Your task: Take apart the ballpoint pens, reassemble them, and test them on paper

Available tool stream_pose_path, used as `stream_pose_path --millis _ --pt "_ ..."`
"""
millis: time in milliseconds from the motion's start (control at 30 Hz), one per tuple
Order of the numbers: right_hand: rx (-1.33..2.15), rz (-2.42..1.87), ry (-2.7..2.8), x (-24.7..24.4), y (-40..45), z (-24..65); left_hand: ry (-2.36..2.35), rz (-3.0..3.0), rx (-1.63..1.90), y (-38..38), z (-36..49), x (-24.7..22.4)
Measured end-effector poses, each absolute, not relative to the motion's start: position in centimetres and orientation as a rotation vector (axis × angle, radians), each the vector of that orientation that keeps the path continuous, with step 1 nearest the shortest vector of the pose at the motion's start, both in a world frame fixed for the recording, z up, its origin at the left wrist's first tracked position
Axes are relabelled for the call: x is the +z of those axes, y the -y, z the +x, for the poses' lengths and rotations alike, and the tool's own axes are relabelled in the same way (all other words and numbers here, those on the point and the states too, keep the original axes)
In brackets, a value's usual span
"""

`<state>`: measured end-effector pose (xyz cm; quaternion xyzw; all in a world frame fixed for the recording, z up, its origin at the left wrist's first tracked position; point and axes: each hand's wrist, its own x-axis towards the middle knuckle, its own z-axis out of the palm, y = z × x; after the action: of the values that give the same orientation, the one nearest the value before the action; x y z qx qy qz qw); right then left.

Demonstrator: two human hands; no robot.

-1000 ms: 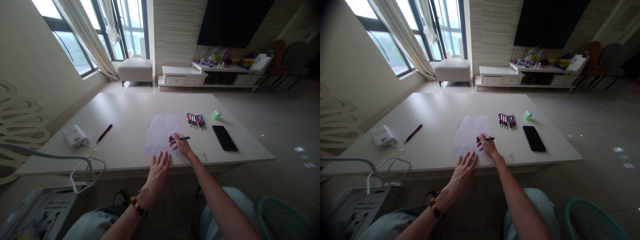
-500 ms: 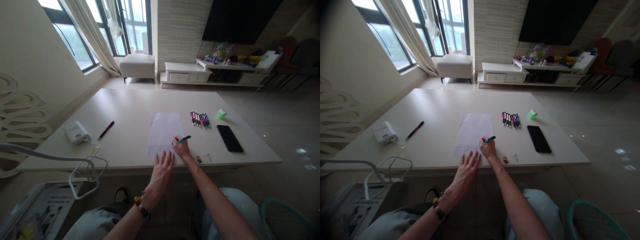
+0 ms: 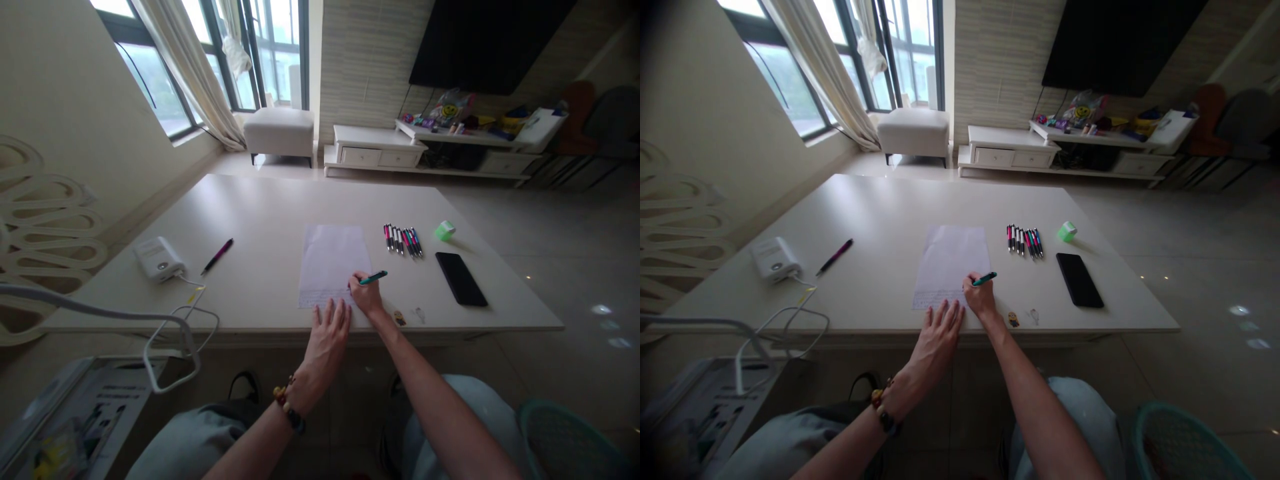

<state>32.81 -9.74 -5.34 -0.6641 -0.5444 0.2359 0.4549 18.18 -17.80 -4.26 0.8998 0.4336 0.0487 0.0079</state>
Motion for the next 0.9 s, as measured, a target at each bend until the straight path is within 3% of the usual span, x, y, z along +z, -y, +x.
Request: stream_pose_path --millis 267,567,700,900 --pt "0.758 -1.482 1.084 -3.0 10.9 34.0 -1.369 2.741 0.268 17.0 18.1 -4.2" --pt "0.775 -1.467 1.207 0.3 12.7 37.5 -1.389 2.571 0.550 13.8 18.2 -3.1" --pt "0.773 -1.435 1.222 0.2 13.6 36.5 -1.206 2.088 0.782 14.5 19.3 -1.8" --pt "0.812 -1.295 1.261 0.2 14.7 33.0 -0.704 1.336 0.550 16.4 20.3 -1.8"
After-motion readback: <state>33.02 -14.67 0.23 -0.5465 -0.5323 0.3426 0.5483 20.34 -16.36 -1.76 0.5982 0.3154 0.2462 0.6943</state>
